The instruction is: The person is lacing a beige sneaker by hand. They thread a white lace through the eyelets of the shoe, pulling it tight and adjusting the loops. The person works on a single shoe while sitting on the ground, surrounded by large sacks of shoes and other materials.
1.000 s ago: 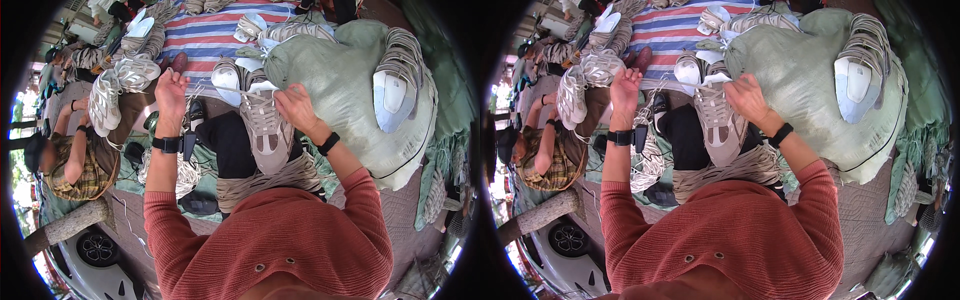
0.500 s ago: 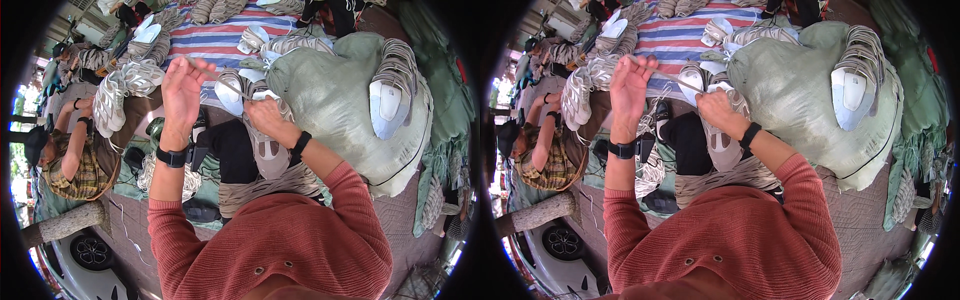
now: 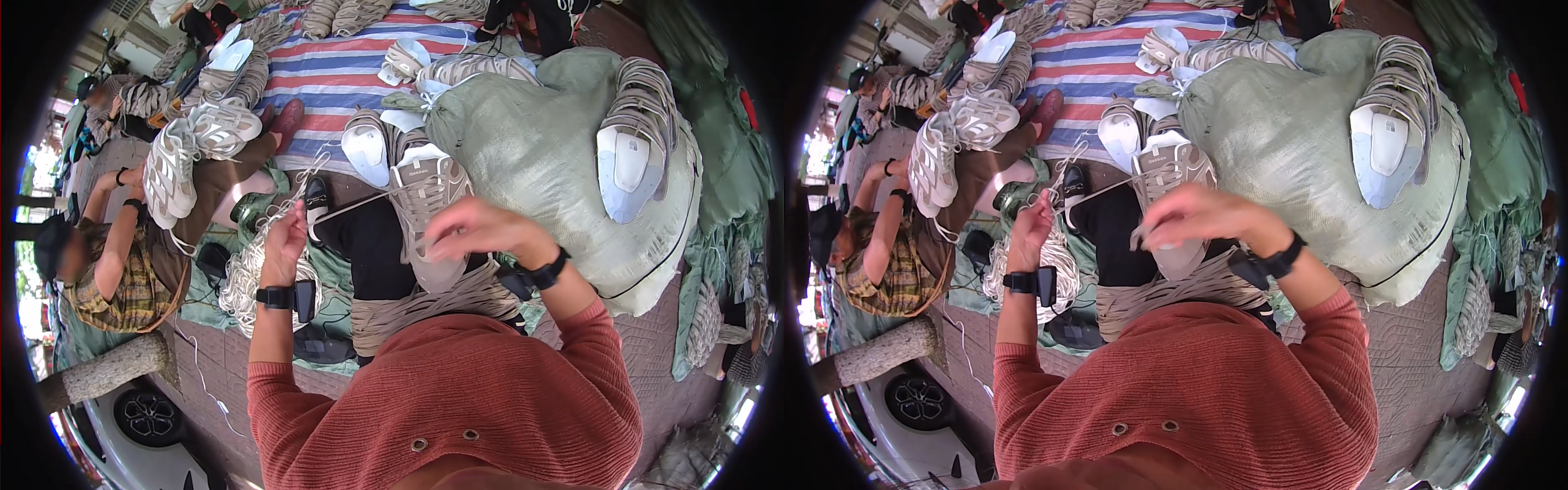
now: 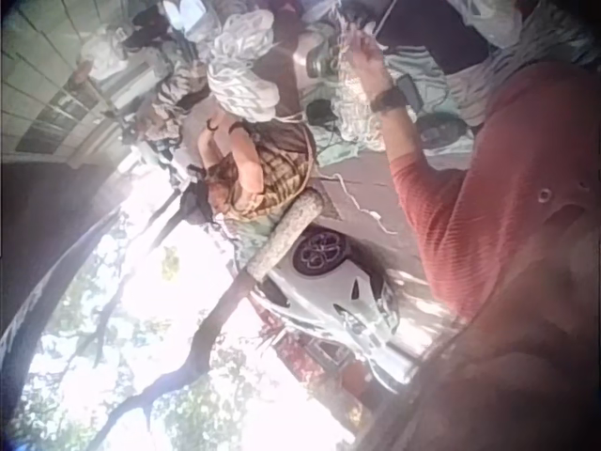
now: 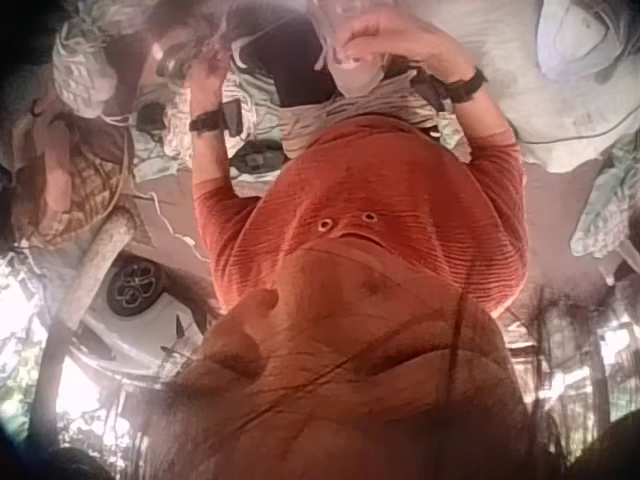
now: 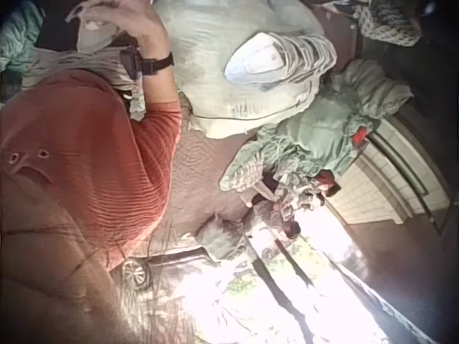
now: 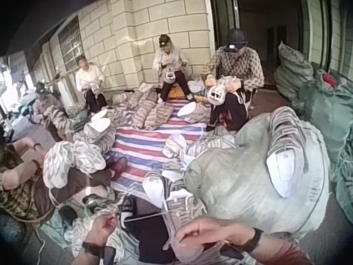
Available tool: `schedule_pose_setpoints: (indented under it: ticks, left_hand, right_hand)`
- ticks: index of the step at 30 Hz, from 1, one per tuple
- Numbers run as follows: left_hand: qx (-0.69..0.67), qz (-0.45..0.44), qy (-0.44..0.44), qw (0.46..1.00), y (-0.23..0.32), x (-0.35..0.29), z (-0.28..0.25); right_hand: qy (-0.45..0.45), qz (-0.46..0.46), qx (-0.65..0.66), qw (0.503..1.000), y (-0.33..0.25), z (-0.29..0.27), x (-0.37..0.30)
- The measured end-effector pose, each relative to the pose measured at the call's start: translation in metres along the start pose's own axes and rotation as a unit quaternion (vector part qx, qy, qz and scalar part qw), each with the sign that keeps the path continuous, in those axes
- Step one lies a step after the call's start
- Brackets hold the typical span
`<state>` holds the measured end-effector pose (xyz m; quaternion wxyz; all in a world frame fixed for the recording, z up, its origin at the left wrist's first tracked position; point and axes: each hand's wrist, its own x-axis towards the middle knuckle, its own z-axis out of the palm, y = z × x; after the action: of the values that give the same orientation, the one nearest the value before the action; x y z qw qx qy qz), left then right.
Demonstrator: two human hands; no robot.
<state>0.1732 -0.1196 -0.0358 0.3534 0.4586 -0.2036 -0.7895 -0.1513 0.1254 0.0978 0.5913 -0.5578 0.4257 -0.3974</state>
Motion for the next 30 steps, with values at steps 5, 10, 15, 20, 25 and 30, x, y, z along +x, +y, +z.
schedule_pose_setpoints:
  ticks: [5, 10, 15, 20, 25, 30]
  left_hand:
    - [0.121, -0.025, -0.048, 0.991, -0.036, -0.014, 0.023]
    - [0.354, 0.178, -0.143, 0.907, -0.070, -0.013, 0.088]
    - [0.527, 0.306, -0.175, 0.774, -0.097, -0.004, 0.128]
    - [0.608, 0.313, -0.202, 0.701, -0.095, -0.022, 0.140]
    - [0.609, 0.392, -0.207, 0.657, -0.095, -0.054, 0.133]
    - [0.629, 0.398, -0.260, 0.615, -0.090, -0.060, 0.123]
  right_hand:
    - [0.210, -0.213, 0.342, 0.891, 0.042, -0.080, -0.055]
    - [0.397, -0.162, 0.503, 0.750, 0.101, -0.132, -0.079]
    - [0.446, -0.102, 0.470, 0.755, 0.090, -0.134, -0.055]
    - [0.285, -0.191, 0.362, 0.867, 0.015, -0.149, -0.024]
    - [0.339, -0.187, 0.178, 0.905, -0.017, -0.163, -0.015]
    - [0.532, -0.134, 0.402, 0.733, 0.063, -0.192, -0.025]
